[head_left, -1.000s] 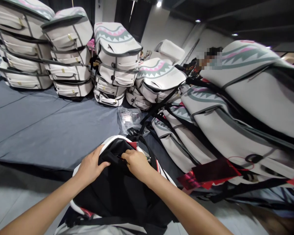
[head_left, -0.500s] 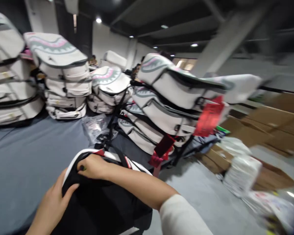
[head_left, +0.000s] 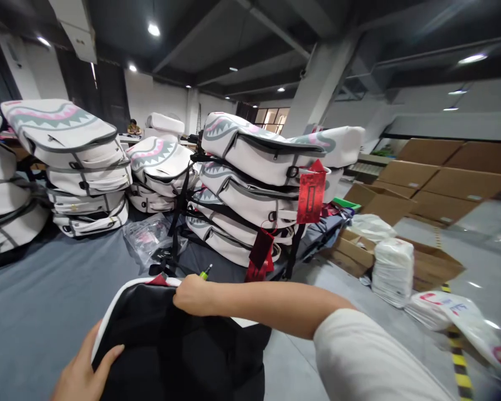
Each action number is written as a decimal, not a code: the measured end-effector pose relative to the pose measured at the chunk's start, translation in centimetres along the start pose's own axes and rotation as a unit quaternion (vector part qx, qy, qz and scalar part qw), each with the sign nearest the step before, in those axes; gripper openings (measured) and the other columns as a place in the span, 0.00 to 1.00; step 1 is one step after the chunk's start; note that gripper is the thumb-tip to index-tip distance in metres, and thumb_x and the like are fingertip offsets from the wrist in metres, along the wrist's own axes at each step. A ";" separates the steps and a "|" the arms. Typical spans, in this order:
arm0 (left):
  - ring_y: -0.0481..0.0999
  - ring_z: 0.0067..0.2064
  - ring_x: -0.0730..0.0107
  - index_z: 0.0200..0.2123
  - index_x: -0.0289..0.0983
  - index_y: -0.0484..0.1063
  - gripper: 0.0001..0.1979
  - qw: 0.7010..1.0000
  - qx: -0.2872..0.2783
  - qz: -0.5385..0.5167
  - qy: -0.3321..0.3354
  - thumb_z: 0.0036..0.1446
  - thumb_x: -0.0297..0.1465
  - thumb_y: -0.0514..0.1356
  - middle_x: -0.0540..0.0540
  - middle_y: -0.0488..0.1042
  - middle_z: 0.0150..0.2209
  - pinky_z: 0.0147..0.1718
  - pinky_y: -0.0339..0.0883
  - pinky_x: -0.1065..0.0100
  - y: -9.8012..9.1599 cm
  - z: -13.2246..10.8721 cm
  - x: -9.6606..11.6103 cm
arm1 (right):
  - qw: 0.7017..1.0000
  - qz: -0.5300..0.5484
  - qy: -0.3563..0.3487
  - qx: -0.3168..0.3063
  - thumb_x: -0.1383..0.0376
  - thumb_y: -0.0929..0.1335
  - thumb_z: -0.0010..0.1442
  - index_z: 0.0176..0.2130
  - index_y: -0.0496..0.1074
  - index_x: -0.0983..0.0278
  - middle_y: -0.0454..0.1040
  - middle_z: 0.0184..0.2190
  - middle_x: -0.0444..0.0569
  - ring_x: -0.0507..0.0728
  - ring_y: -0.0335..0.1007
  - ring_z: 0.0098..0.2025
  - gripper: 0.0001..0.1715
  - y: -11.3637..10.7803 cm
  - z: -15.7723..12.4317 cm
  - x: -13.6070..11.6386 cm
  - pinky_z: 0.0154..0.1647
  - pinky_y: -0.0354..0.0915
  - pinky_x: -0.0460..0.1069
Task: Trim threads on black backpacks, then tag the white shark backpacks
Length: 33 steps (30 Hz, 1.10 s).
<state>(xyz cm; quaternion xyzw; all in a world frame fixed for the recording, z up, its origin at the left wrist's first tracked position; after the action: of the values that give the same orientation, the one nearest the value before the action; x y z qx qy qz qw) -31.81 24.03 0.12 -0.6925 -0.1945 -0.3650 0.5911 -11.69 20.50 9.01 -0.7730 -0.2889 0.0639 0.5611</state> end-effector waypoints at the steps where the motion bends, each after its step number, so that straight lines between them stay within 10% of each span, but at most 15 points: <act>1: 0.80 0.52 0.46 0.60 0.47 0.62 0.33 1.000 0.002 -0.003 -0.002 0.56 0.55 0.52 0.50 0.79 0.52 0.52 0.74 0.53 -0.1 0.0 0.4 | 1.000 -0.003 0.011 -0.015 0.75 0.69 0.61 0.32 0.75 0.69 0.79 0.32 0.51 0.58 0.77 0.34 0.05 0.5 -0.6 0.5 0.30 0.71 0.50; 6: 0.80 0.52 0.48 0.62 0.45 0.59 0.36 0.999 -0.012 -0.002 -0.036 0.56 0.56 0.53 0.45 0.80 0.50 0.49 0.74 0.55 -0.2 -0.2 1.2 | 0.981 0.066 0.109 0.149 0.53 0.67 0.68 0.43 0.75 0.65 0.81 0.39 0.53 0.60 0.78 0.41 0.17 -3.4 -5.5 3.1 0.34 0.64 0.50; 9: 0.80 0.50 0.48 0.65 0.45 0.55 0.37 0.998 -0.019 0.025 -0.048 0.57 0.54 0.57 0.45 0.80 0.49 0.47 0.73 0.57 -0.3 -0.6 1.6 | 0.917 0.144 0.271 0.254 0.42 0.67 0.62 0.42 0.76 0.64 0.80 0.32 0.53 0.61 0.76 0.38 0.28 -4.7 -10.7 8.2 0.35 0.61 0.49; 13: 0.80 0.51 0.51 0.64 0.43 0.56 0.35 0.999 -0.020 0.006 -0.031 0.59 0.51 0.56 0.45 0.80 0.50 0.48 0.72 0.60 -0.3 -1.4 2.3 | 0.809 0.339 0.350 0.329 0.52 0.70 0.62 0.39 0.78 0.62 0.78 0.27 0.48 0.57 0.73 0.30 0.16 -1.3 -14.3 14.0 0.33 0.61 0.48; 19: 0.79 0.52 0.48 0.65 0.44 0.57 0.34 0.999 0.005 0.000 -0.033 0.59 0.51 0.55 0.43 0.79 0.51 0.49 0.72 0.56 -0.4 -3.1 2.1 | 0.677 0.610 0.261 0.320 0.68 0.66 0.56 0.49 0.76 0.67 0.79 0.33 0.49 0.53 0.72 0.29 0.21 5.4 -7.7 15.0 0.29 0.65 0.46; 27: 0.78 0.54 0.49 0.65 0.45 0.59 0.34 0.998 0.024 -0.011 -0.057 0.57 0.49 0.57 0.44 0.78 0.54 0.51 0.72 0.55 -0.4 -3.9 1.6 | 0.637 0.679 0.219 0.291 0.64 0.66 0.56 0.52 0.71 0.65 0.80 0.38 0.54 0.56 0.73 0.31 0.24 6.4 0.9 14.5 0.30 0.69 0.50; 33: 0.79 0.53 0.52 0.65 0.42 0.60 0.36 0.995 0.011 -0.067 -0.079 0.55 0.46 0.61 0.43 0.79 0.53 0.51 0.71 0.58 -0.7 -2.2 2.4 | 0.668 0.653 0.278 0.226 0.53 0.69 0.47 0.46 0.76 0.63 0.80 0.38 0.55 0.63 0.77 0.36 0.27 9.5 -0.6 15.8 0.44 0.74 0.60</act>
<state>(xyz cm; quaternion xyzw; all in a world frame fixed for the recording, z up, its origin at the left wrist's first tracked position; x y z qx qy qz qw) -31.31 21.70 2.48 -0.6981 -0.2903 -0.3457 0.5557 5.12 26.28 4.20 -0.5954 0.4820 0.2597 0.5879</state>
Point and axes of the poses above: each hand's wrist, its own z-axis towards the middle knuckle, its own y-axis out of the palm, x = y × z, the point moved 10 cm from there along z, towards the middle knuckle
